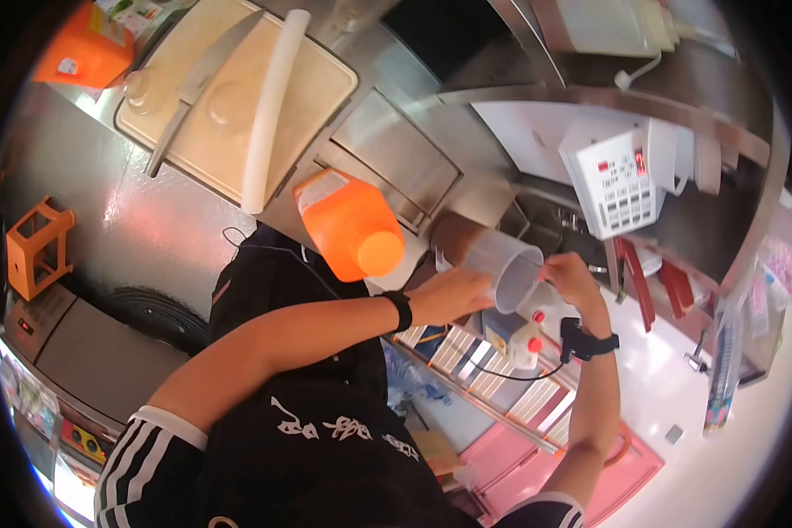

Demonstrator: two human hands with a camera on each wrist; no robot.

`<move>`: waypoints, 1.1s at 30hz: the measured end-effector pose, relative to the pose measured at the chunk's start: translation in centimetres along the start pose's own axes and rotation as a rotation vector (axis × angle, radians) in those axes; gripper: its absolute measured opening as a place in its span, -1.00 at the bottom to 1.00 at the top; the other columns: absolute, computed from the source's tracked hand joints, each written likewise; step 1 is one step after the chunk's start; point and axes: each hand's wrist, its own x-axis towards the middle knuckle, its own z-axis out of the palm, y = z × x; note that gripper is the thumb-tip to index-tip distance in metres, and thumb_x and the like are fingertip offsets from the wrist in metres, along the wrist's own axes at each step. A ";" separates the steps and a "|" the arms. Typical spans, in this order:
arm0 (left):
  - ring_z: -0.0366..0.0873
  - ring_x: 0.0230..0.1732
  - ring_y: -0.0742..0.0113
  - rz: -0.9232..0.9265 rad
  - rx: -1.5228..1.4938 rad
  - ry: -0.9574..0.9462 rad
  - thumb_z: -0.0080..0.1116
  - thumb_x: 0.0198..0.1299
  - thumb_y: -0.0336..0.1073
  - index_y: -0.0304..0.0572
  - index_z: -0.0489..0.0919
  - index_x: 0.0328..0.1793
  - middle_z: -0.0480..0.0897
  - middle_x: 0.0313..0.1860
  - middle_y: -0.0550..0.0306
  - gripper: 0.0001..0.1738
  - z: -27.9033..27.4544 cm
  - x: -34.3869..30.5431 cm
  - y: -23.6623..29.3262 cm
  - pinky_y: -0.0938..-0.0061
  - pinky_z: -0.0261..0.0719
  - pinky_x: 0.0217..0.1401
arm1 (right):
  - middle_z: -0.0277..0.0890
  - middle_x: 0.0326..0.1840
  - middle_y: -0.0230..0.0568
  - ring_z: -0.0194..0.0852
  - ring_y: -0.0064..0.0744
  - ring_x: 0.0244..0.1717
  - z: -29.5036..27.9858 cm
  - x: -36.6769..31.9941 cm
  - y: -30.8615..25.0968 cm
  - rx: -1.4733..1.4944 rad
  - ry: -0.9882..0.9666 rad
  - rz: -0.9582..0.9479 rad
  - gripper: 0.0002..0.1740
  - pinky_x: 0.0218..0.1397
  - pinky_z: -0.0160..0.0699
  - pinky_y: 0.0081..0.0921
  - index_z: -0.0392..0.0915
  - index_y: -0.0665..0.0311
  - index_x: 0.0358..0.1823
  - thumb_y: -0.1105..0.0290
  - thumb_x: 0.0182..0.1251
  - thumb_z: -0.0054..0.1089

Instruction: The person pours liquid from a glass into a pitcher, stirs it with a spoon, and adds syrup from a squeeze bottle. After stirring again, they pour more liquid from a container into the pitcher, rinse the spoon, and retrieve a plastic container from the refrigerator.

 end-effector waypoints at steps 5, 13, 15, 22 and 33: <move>0.56 -0.11 -0.15 0.078 0.010 0.081 0.03 0.35 -0.08 -0.25 0.40 -0.11 0.59 -0.22 -0.12 -0.66 0.8 -0.1 -0.3 0.09 0.46 -0.02 | 0.67 -0.48 -0.10 0.64 -0.32 -0.39 5.2 -0.9 -1.6 -0.321 -0.026 -0.189 -0.82 -0.26 0.54 -0.37 0.69 0.31 -0.51 0.60 0.11 0.09; 0.55 -0.10 -0.16 -0.018 -0.048 0.045 0.08 0.31 -0.11 -0.29 0.44 -0.12 0.59 -0.22 -0.16 -0.66 -0.1 -0.2 0.1 0.05 0.47 -0.04 | 0.60 -0.61 -0.13 0.49 -0.49 -0.57 5.9 -1.1 1.1 -0.488 0.194 -0.369 -0.81 -0.46 0.38 -0.50 0.67 0.38 -0.48 0.58 0.17 0.05; 0.55 -0.11 -0.17 0.023 -0.095 0.014 0.08 0.32 -0.10 -0.28 0.44 -0.10 0.59 -0.21 -0.16 -0.66 0.0 -0.1 0.1 0.02 0.47 -0.06 | 0.57 -0.56 0.14 0.57 -0.02 -0.50 0.0 -1.7 -2.0 -0.067 0.201 -0.156 -0.83 -0.39 0.45 -0.33 0.67 0.36 -0.48 0.59 0.10 0.05; 0.54 -0.17 -0.17 0.062 -0.005 0.061 0.08 0.32 -0.08 -0.26 0.39 -0.11 0.57 -0.27 -0.15 -0.65 1.3 -0.5 -0.3 0.08 0.45 -0.07 | 0.65 -0.50 -0.07 0.66 -0.33 -0.35 1.2 -1.1 -2.8 -0.120 0.132 -0.196 -0.85 -0.23 0.55 -0.36 0.63 0.36 -0.51 0.62 0.12 0.08; 0.56 -0.14 -0.18 0.030 -0.024 0.094 0.08 0.31 -0.07 -0.29 0.43 -0.07 0.60 -0.26 -0.14 -0.63 1.7 -0.6 0.3 0.06 0.47 -0.03 | 0.64 -0.40 0.05 0.61 -0.01 -0.32 5.4 1.5 6.3 -0.533 0.359 -0.287 -0.79 -0.27 0.49 -0.23 0.62 0.31 -0.52 0.65 0.05 -0.03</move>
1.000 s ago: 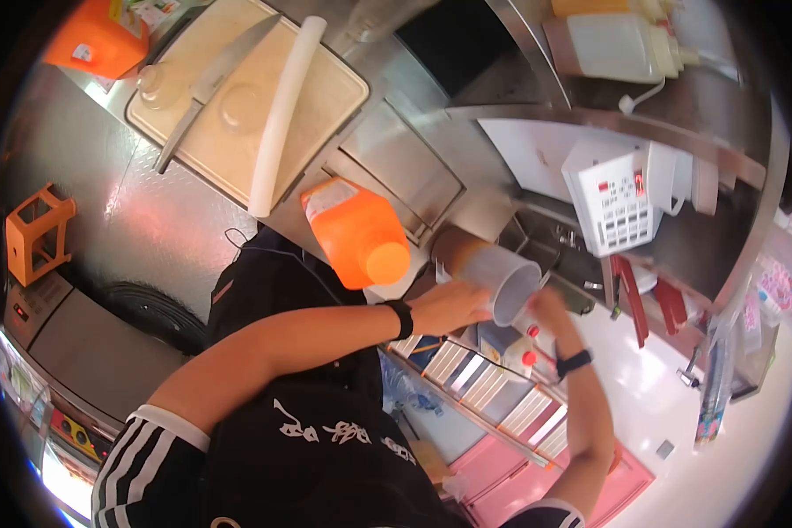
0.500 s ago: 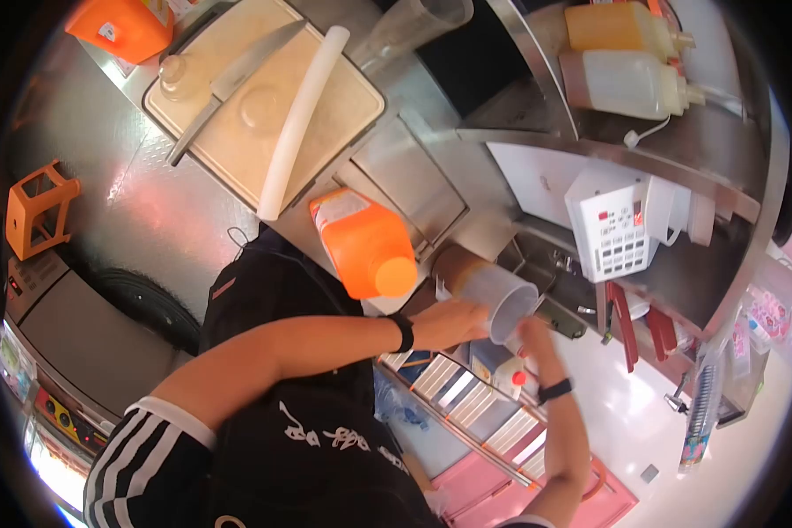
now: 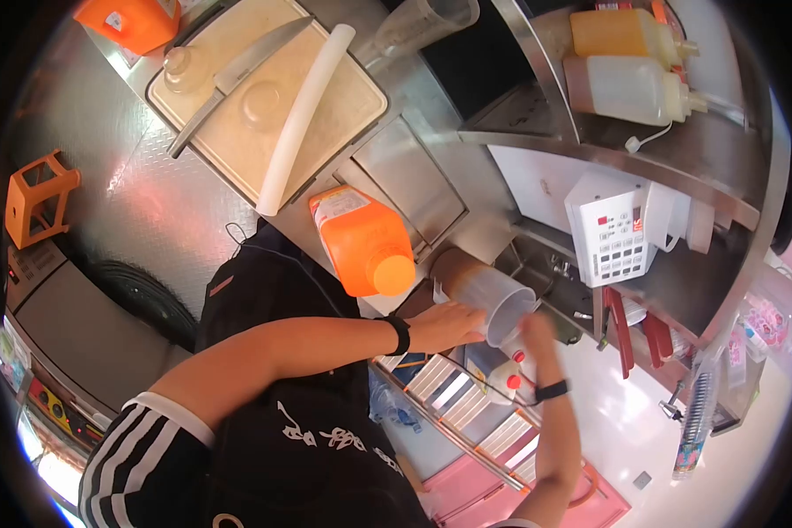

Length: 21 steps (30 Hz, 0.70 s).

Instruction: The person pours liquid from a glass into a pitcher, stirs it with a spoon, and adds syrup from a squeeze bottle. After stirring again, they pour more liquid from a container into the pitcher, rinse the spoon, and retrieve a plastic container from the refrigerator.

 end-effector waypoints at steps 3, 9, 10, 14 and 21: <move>0.56 -0.12 -0.18 0.003 -0.013 0.002 0.08 0.30 -0.08 -0.29 0.44 -0.08 0.60 -0.24 -0.17 -0.63 -2.0 0.6 0.2 0.06 0.47 -0.03 | 0.64 -0.33 0.09 0.62 0.00 -0.22 -1.4 -0.6 -2.4 0.235 -0.277 -0.013 -0.80 -0.18 0.55 -0.25 0.62 0.38 -0.47 0.71 -0.03 0.00; 0.57 -0.14 -0.20 -0.016 0.022 0.004 0.09 0.31 -0.09 -0.28 0.45 -0.12 0.60 -0.25 -0.17 -0.65 -0.3 0.5 -0.2 0.03 0.47 -0.05 | 0.66 -0.48 -0.10 0.66 -0.21 -0.39 1.5 -1.5 -4.0 -0.185 -0.148 -0.150 -0.81 -0.24 0.59 -0.40 0.65 0.32 -0.50 0.67 0.10 0.06; 0.57 -0.14 -0.20 -0.015 0.029 0.013 0.09 0.31 -0.09 -0.28 0.45 -0.12 0.60 -0.25 -0.17 -0.65 -1.0 0.8 -0.3 0.03 0.47 -0.05 | 0.66 -0.48 -0.10 0.66 -0.21 -0.39 -0.2 -0.2 -4.1 -0.190 -0.141 -0.159 -0.81 -0.24 0.59 -0.40 0.65 0.32 -0.50 0.67 0.10 0.06; 0.56 -0.14 -0.19 -0.016 0.007 -0.021 0.09 0.31 -0.08 -0.27 0.44 -0.08 0.61 -0.23 -0.15 -0.64 -0.7 0.6 0.1 0.05 0.46 -0.02 | 0.64 -0.46 0.01 0.63 0.08 -0.35 -7.5 1.2 -6.3 0.363 -0.098 0.148 -0.84 -0.19 0.59 -0.20 0.61 0.33 -0.53 0.60 0.12 0.05; 0.54 -0.16 -0.18 -0.007 0.011 -0.006 0.05 0.34 -0.08 -0.28 0.41 -0.13 0.58 -0.27 -0.15 -0.65 -0.4 0.4 -0.2 0.06 0.44 -0.10 | 0.62 -0.41 0.17 0.64 0.12 -0.33 -10.0 2.7 -5.7 0.258 -0.128 0.204 -0.87 -0.21 0.60 -0.18 0.65 0.39 -0.47 0.58 0.09 0.10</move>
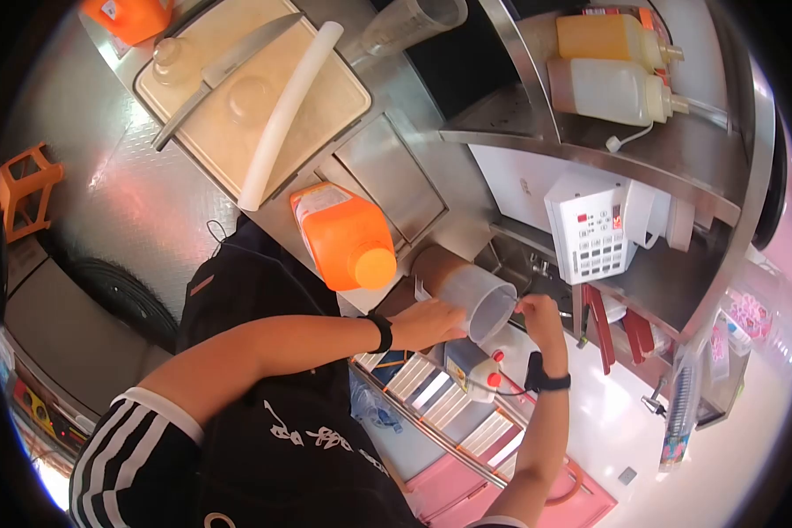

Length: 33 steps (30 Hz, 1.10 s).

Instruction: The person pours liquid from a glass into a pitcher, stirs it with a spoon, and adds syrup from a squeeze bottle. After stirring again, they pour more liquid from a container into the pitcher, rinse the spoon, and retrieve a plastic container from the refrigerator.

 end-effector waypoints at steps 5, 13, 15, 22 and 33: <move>0.54 -0.17 -0.19 -0.008 0.047 0.005 0.05 0.34 -0.08 -0.27 0.41 -0.14 0.57 -0.27 -0.14 -0.65 0.4 0.1 -0.1 0.07 0.45 -0.09 | 0.63 -0.39 0.13 0.68 -0.06 -0.29 5.5 -1.5 0.3 -0.465 -0.126 -0.261 -0.85 -0.18 0.59 -0.33 0.64 0.38 -0.52 0.64 0.08 0.08; 0.55 -0.16 -0.21 -0.037 -0.003 -0.052 0.05 0.33 -0.07 -0.27 0.41 -0.13 0.58 -0.28 -0.16 -0.64 -0.6 0.2 0.2 0.03 0.45 -0.07 | 0.61 -0.44 0.11 0.64 -0.15 -0.41 7.8 -2.3 1.0 -0.454 -0.007 -0.194 -0.85 -0.24 0.55 -0.27 0.68 0.36 -0.32 0.46 0.19 0.18; 0.54 -0.15 -0.24 0.035 -0.014 -0.038 0.05 0.33 -0.06 -0.27 0.41 -0.15 0.58 -0.27 -0.18 -0.64 -0.8 0.5 0.2 0.01 0.44 -0.09 | 0.55 -0.50 0.08 0.59 -0.18 -0.45 3.8 -2.3 1.2 0.019 -0.113 -0.160 -0.83 -0.26 0.53 -0.29 0.70 0.34 -0.27 0.48 0.21 0.14; 0.49 -0.26 -0.17 -0.100 -0.127 -0.193 0.13 0.27 -0.08 -0.13 0.49 -0.13 0.57 -0.34 -0.12 -0.71 -3.2 1.3 -0.6 0.10 0.41 -0.11 | 0.33 -0.55 -0.48 0.24 -0.64 -0.54 2.3 -4.0 -2.2 1.047 -0.037 0.001 -0.75 -0.40 0.28 -0.63 0.56 0.36 0.02 0.50 0.35 0.05; 0.47 -0.31 0.09 -0.187 0.137 -0.020 0.59 -0.23 -0.09 -0.24 0.53 -0.33 0.52 -0.42 0.02 -0.49 -1.1 1.8 -0.1 0.33 0.40 -0.21 | 0.04 -0.64 -0.48 0.08 -0.64 -0.52 8.6 0.6 3.5 1.610 0.318 -0.571 -0.47 -0.36 -0.02 -0.64 0.25 0.28 -0.69 0.21 0.49 0.03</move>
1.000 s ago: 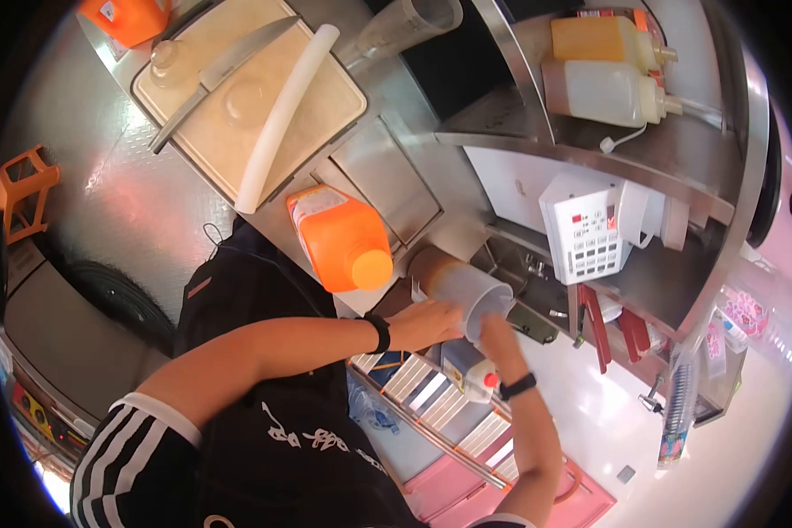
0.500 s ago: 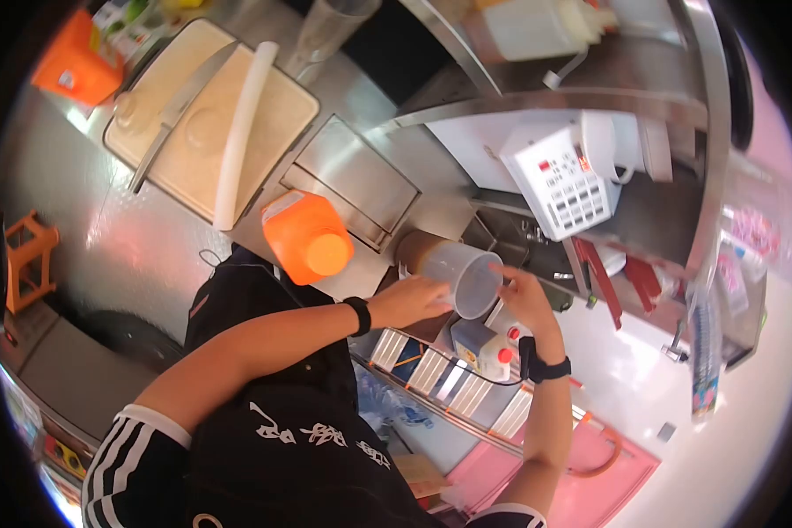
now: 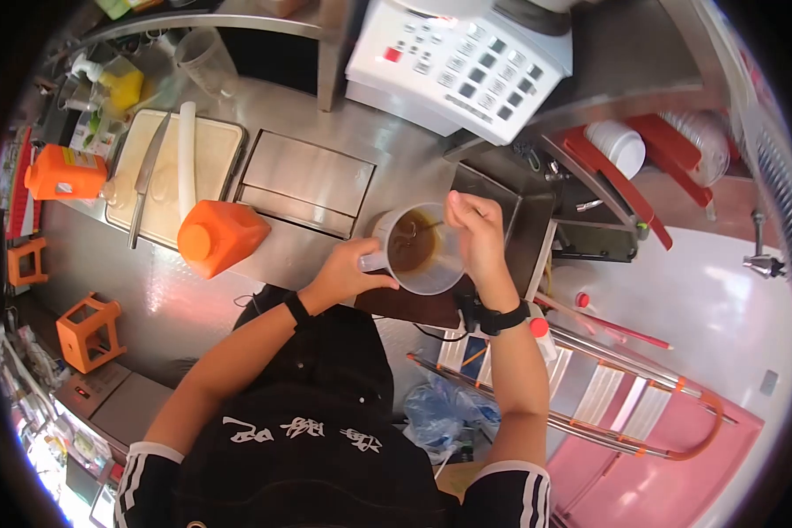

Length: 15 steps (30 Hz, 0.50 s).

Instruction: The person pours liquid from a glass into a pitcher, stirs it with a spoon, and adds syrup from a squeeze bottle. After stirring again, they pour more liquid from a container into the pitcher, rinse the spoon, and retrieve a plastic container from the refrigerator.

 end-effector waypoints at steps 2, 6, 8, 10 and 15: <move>0.48 -0.36 0.27 -0.021 0.007 0.039 0.60 -0.24 -0.22 -0.25 0.56 -0.32 0.54 -0.43 0.11 -0.55 0.5 -0.1 0.4 0.43 0.41 -0.25 | 0.01 -0.71 -0.54 -0.02 -0.70 -0.57 -1.5 -1.5 0.6 0.035 0.036 0.029 -0.39 -0.46 -0.12 -0.58 0.13 0.24 -0.76 0.19 0.47 0.07; 0.49 -0.32 0.50 -0.182 -0.094 0.020 0.58 -0.23 -0.35 -0.28 0.61 -0.30 0.59 -0.40 0.23 -0.62 0.6 -0.3 0.5 0.51 0.45 -0.22 | 0.12 -0.71 -0.54 0.02 -0.69 -0.61 1.8 -3.9 3.2 -0.091 -0.051 -0.089 -0.46 -0.54 -0.06 -0.55 0.30 0.32 -0.69 0.18 0.44 0.15; 0.51 -0.37 0.28 -0.151 -0.138 0.072 0.59 -0.25 -0.28 -0.29 0.60 -0.28 0.60 -0.41 0.06 -0.56 0.6 -0.2 1.1 0.43 0.46 -0.22 | 0.10 -0.72 -0.46 0.03 -0.67 -0.61 2.8 -2.5 3.0 0.040 0.197 -0.256 -0.47 -0.55 -0.01 -0.54 0.31 0.35 -0.69 0.21 0.43 0.16; 0.51 -0.33 0.37 -0.148 -0.104 0.077 0.56 -0.22 -0.34 -0.30 0.60 -0.28 0.61 -0.40 0.11 -0.61 0.9 -0.2 1.1 0.46 0.47 -0.20 | 0.11 -0.72 -0.39 0.06 -0.64 -0.63 1.6 -2.6 1.6 -0.164 0.171 -0.345 -0.49 -0.55 0.02 -0.53 0.34 0.36 -0.67 0.23 0.42 0.17; 0.53 -0.28 0.42 -0.161 -0.046 0.090 0.53 -0.18 -0.41 -0.30 0.62 -0.23 0.63 -0.36 0.14 -0.65 0.9 -0.7 1.0 0.47 0.48 -0.16 | 0.22 -0.74 -0.26 0.20 -0.47 -0.69 3.1 -6.6 3.3 -0.242 -0.114 -0.376 -0.65 -0.56 0.10 -0.50 0.54 0.40 -0.53 0.29 0.37 0.22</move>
